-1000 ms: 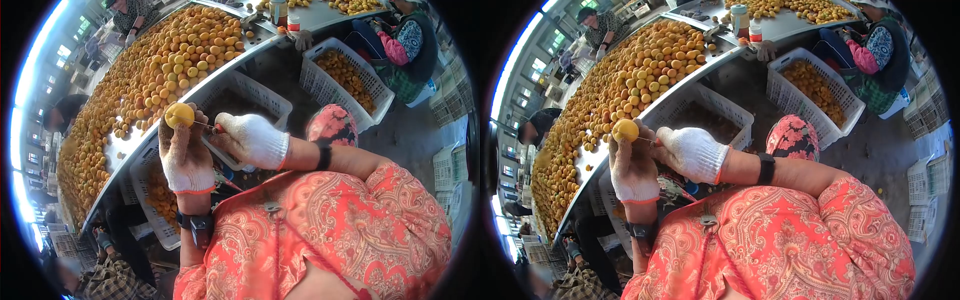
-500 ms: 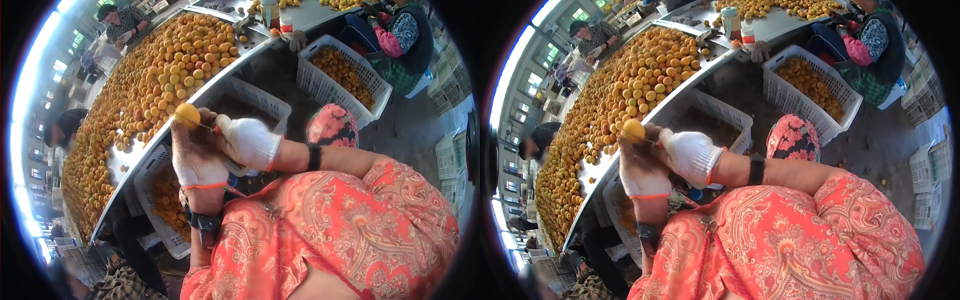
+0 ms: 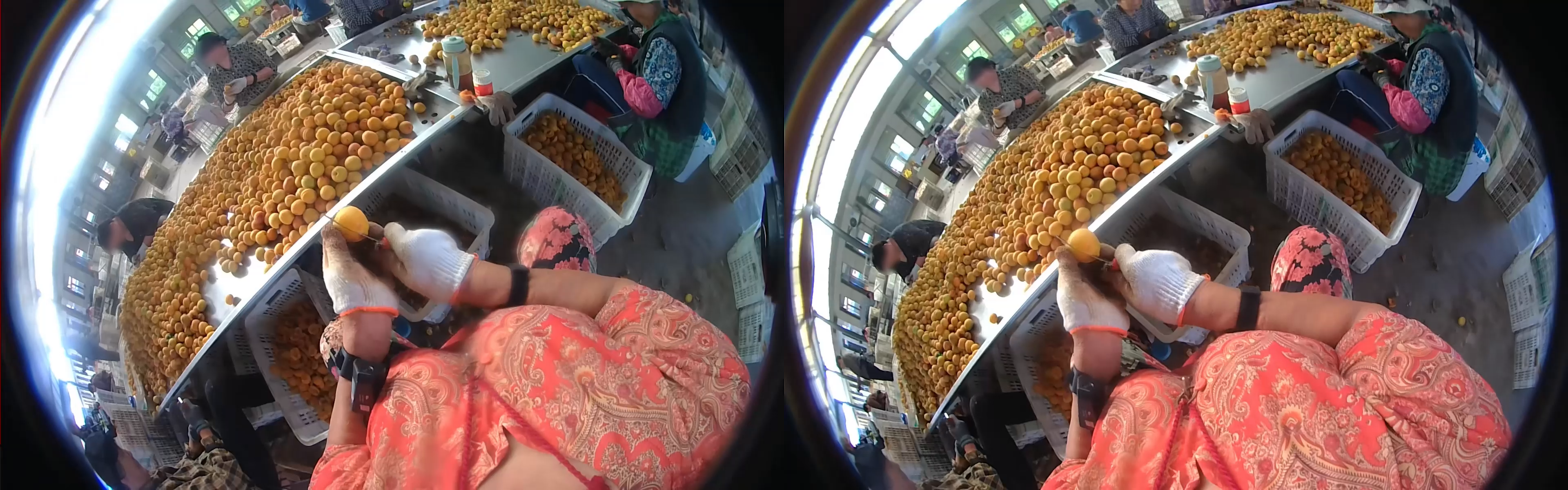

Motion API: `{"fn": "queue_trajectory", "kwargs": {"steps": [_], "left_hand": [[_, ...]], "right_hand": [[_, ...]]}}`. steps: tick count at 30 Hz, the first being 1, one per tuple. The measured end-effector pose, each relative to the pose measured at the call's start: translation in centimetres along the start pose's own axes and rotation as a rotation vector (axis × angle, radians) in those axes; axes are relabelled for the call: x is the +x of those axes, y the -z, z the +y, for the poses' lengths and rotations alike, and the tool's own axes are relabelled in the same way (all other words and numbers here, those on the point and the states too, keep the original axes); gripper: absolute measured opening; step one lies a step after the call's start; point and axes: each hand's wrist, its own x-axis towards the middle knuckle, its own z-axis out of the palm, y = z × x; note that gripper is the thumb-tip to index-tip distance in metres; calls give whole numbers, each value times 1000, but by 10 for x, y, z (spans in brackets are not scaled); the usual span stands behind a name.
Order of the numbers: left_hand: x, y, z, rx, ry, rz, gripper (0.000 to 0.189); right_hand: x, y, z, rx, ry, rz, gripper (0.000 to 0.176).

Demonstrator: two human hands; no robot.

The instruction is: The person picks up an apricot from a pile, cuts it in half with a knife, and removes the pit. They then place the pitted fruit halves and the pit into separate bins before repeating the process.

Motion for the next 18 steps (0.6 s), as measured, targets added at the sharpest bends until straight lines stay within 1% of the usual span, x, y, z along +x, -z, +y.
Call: {"fn": "queue_trajectory", "kwargs": {"steps": [1,2,4,6,8,9,12,13,15,16,18], "left_hand": [[2,0,-3,33,-58,-38,40],[0,-7,-5,33,-61,-45,40],[-8,-19,-8,382,-329,-16,37],[-9,-14,-8,404,-323,-15,38],[-2,-7,-8,13,58,86,44],[-3,-12,-8,-9,108,213,48],[-12,-19,-2,-5,133,177,47],[-13,-19,-3,-2,135,174,47],[-11,-19,-4,217,-77,64,44],[-10,-18,-5,218,-72,59,44],[-6,-13,-3,289,-227,50,42]], "right_hand": [[-1,1,1,29,32,35,26],[-2,3,2,59,59,67,31],[-3,5,2,33,44,29,32],[-7,2,3,10,28,-23,33],[-6,-5,5,47,25,27,33],[-7,-5,4,47,29,24,33],[-9,-2,2,59,4,-4,31],[-9,-1,2,61,25,7,30],[-7,0,2,60,48,31,29],[-8,-2,2,100,39,17,29],[-11,1,2,135,21,6,28]]}}
